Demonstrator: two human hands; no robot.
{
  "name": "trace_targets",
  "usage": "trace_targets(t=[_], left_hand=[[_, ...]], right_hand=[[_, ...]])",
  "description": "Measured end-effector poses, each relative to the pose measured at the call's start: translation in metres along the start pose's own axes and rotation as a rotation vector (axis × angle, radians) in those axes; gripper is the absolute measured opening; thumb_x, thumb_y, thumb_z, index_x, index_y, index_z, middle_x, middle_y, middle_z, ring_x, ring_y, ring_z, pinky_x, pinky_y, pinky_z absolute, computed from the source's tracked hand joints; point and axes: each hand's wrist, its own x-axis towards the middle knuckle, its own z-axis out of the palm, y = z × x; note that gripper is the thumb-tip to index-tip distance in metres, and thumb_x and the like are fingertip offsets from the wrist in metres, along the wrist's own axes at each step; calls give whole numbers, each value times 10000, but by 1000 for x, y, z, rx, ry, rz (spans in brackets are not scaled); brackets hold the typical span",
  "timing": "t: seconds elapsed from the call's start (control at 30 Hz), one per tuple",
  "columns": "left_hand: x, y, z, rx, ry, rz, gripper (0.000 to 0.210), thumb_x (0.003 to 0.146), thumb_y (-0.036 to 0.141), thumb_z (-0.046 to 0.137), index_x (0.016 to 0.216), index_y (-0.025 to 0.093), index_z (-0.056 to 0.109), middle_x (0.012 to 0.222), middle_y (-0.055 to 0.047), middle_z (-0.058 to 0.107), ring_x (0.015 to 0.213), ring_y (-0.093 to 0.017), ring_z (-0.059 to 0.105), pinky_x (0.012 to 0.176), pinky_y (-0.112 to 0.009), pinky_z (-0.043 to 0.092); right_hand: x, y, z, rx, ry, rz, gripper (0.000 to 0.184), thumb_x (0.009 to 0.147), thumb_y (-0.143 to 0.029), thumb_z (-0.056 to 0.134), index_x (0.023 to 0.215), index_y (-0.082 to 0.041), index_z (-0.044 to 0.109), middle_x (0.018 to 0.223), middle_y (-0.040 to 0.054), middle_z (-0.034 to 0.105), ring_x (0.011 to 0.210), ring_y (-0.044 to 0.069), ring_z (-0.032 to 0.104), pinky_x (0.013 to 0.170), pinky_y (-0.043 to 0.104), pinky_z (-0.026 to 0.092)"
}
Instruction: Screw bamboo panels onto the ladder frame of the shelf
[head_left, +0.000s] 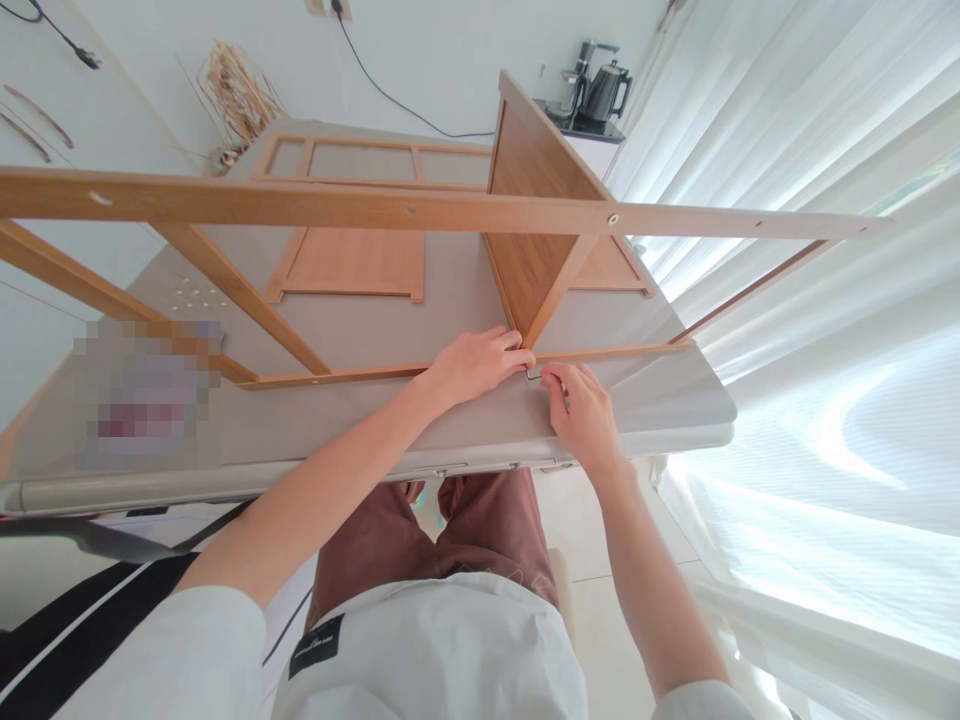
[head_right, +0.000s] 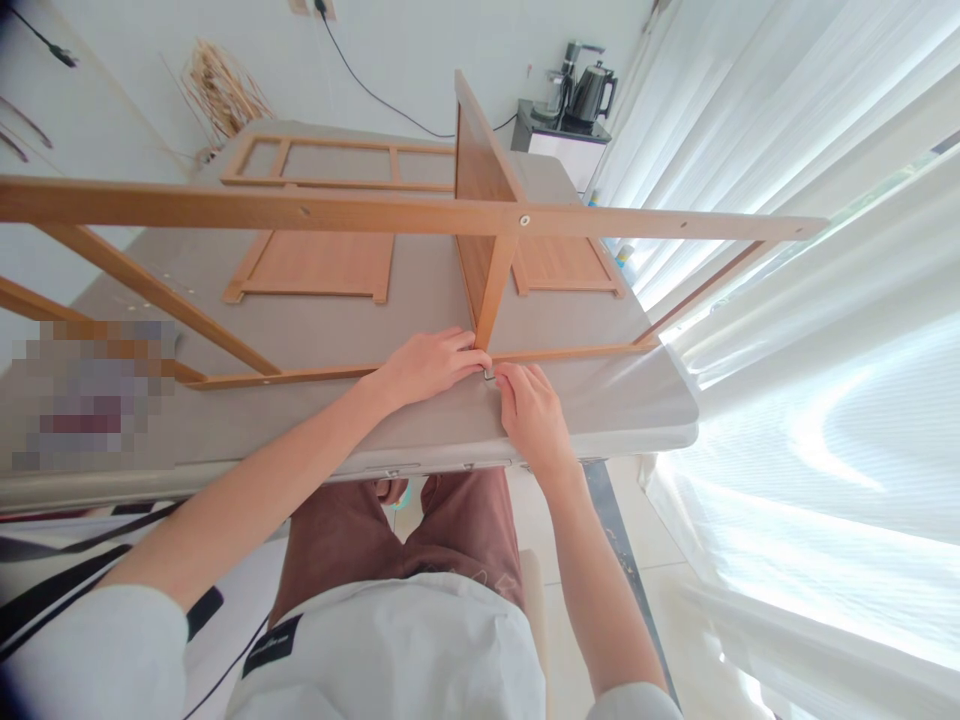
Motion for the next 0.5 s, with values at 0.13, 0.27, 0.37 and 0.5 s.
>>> trace_targets(t=[0.13,0.27,0.37,0.5], left_hand=[[0,1,-2,5,-4,5,300,1051,342,372,1135,297,656,1042,-52,604,984,-175,562,605,-251,390],[0,1,-3,5,4,8,287,1044,341,392,1129,294,662,1007,-48,598,982,-177,568,600,-259,393],[0,2,-2,-1,12,6,293,1044,353,390,1127,296,664,1000,-47,597,980,-185,570,612,-263,396],[1,2,-1,8,8,-3,303,1044,361,379,1131,303,663,1011,-54,599,958,-196,572,605,-276,391]], right_hand=[[0,-3,1,-21,15,-14,257,1033,-278,362,1067,-253,615,935,55,680,901,220,570,834,364,467],[-1,-5,4,-45,52,-33,266,1043,-279,350,1068,-242,613,976,62,692,925,216,575,869,362,463],[-2,-3,8,-32,86,-35,269,1046,-292,350,1071,-242,612,967,58,693,908,211,575,853,355,472],[-3,0,14,5,150,-66,260,1044,-295,366,1060,-240,620,950,54,696,895,212,580,824,349,480]])
